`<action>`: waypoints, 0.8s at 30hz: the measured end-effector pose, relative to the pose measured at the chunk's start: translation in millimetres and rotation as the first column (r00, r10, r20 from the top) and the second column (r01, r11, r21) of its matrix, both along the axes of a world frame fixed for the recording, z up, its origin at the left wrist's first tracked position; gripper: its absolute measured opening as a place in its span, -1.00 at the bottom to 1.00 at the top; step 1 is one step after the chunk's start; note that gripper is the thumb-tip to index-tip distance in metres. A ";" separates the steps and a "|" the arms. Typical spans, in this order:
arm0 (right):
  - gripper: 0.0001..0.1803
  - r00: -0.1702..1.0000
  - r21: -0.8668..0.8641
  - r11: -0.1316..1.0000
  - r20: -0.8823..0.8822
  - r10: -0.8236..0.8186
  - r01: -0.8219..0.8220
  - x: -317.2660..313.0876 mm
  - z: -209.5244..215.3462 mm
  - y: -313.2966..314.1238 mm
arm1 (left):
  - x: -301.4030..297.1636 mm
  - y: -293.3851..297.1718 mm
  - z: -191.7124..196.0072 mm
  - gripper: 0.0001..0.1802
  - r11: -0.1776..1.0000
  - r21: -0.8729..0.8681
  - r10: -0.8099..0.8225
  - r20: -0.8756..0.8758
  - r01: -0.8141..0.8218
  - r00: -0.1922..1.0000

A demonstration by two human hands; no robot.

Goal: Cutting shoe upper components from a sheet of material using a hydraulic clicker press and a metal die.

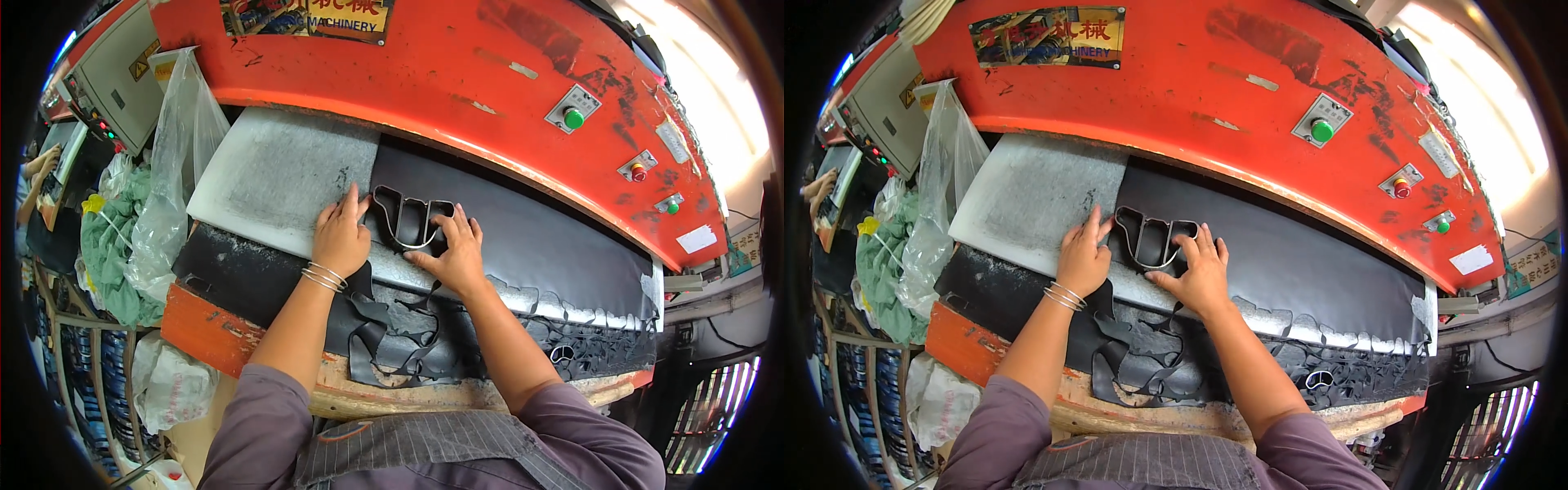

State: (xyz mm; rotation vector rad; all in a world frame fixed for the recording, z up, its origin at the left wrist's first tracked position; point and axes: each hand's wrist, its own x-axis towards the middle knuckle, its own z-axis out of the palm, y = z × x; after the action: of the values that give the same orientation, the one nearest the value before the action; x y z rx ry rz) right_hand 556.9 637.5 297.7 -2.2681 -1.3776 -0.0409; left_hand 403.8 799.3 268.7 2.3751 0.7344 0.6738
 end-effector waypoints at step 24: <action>-0.25 0.992 0.695 0.716 0.031 -0.125 0.068 103.7 48.0 -195.7 | 51.2 -87.3 43.9 -0.75 0.912 -0.392 0.058 0.415 0.121 0.908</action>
State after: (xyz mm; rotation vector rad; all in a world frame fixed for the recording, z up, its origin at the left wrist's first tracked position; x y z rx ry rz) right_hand 660.7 441.8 345.7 -1.6907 -1.0258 -0.5912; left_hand 455.1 712.0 312.6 1.7718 0.5759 0.8826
